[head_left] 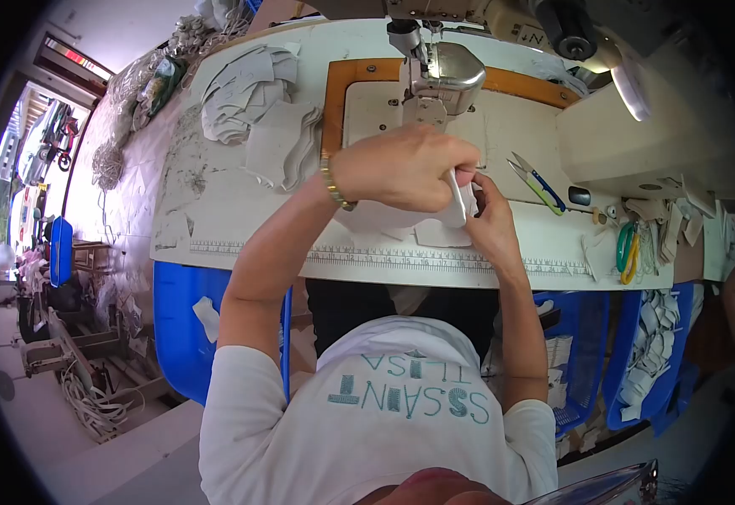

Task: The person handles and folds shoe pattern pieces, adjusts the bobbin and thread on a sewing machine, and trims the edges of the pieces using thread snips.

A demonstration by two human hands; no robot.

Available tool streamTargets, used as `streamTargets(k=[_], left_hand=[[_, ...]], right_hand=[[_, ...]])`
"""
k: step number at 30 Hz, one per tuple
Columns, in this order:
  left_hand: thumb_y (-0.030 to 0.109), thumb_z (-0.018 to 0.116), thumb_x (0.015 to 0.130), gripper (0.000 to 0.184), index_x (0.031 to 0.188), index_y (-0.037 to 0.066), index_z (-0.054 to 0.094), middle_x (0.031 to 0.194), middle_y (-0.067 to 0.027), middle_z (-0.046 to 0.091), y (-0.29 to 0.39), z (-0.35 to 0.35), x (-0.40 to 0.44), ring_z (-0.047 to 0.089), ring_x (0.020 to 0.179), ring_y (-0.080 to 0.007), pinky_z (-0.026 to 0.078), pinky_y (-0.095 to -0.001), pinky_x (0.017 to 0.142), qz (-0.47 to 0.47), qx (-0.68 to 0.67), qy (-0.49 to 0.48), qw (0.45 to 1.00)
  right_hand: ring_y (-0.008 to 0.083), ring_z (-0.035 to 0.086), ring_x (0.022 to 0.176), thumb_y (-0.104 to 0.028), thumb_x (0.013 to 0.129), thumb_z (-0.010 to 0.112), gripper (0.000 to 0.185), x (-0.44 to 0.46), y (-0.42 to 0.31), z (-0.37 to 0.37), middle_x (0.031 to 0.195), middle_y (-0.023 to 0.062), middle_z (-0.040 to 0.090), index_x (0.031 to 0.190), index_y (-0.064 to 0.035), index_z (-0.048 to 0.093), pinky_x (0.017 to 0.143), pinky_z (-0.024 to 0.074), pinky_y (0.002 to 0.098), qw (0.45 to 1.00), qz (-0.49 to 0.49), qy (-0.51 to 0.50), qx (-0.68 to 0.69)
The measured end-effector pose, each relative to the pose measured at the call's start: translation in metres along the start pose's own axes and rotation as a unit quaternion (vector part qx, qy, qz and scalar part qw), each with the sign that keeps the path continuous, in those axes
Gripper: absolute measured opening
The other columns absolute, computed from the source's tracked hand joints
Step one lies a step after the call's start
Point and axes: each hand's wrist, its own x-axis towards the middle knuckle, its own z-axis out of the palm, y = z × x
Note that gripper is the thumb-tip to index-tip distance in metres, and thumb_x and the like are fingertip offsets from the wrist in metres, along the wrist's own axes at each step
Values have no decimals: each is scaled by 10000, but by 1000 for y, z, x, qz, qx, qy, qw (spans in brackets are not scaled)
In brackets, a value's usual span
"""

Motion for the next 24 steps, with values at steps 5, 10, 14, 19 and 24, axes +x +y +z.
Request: streamTargets(k=[5,10,14,19,24], left_hand=[[45,466,630,171,799,59,488,675,22,485,-11,-23,-50,414,552,-57,337,-237,481,-167,-231,150,947],[54,482,582,211,792,51,502,708,42,471,-31,-24,-89,409,659,-39,322,-179,589,-193,-295,205,913],[57,489,628,265,890,52,532,773,9,529,-44,-13,-105,474,688,-65,388,-194,590,-157,-286,255,910],[5,496,631,413,1038,34,560,903,-18,580,-48,-2,-114,535,841,-87,436,-220,746,-123,-418,350,829],[0,535,657,419,1075,11,548,966,-35,586,-56,5,-105,539,858,-101,437,-220,764,-114,-464,369,797]], right_hand=[[323,603,817,-160,631,593,481,6,-16,-9,925,234,599,1050,65,518,758,460,346,994,20,-77,-79],[323,601,764,-156,627,583,406,6,-22,-8,844,220,608,969,59,542,717,461,354,991,8,-49,-127],[201,586,672,-97,666,586,341,-13,-9,-22,740,141,592,972,36,516,568,470,311,1000,0,-4,-26],[176,609,741,-13,762,521,551,-79,-20,-24,989,152,535,1258,-21,280,407,505,243,959,131,85,238],[238,546,1029,-140,910,440,396,-123,-29,20,1180,150,474,1262,-36,293,857,490,388,848,211,-8,486]])
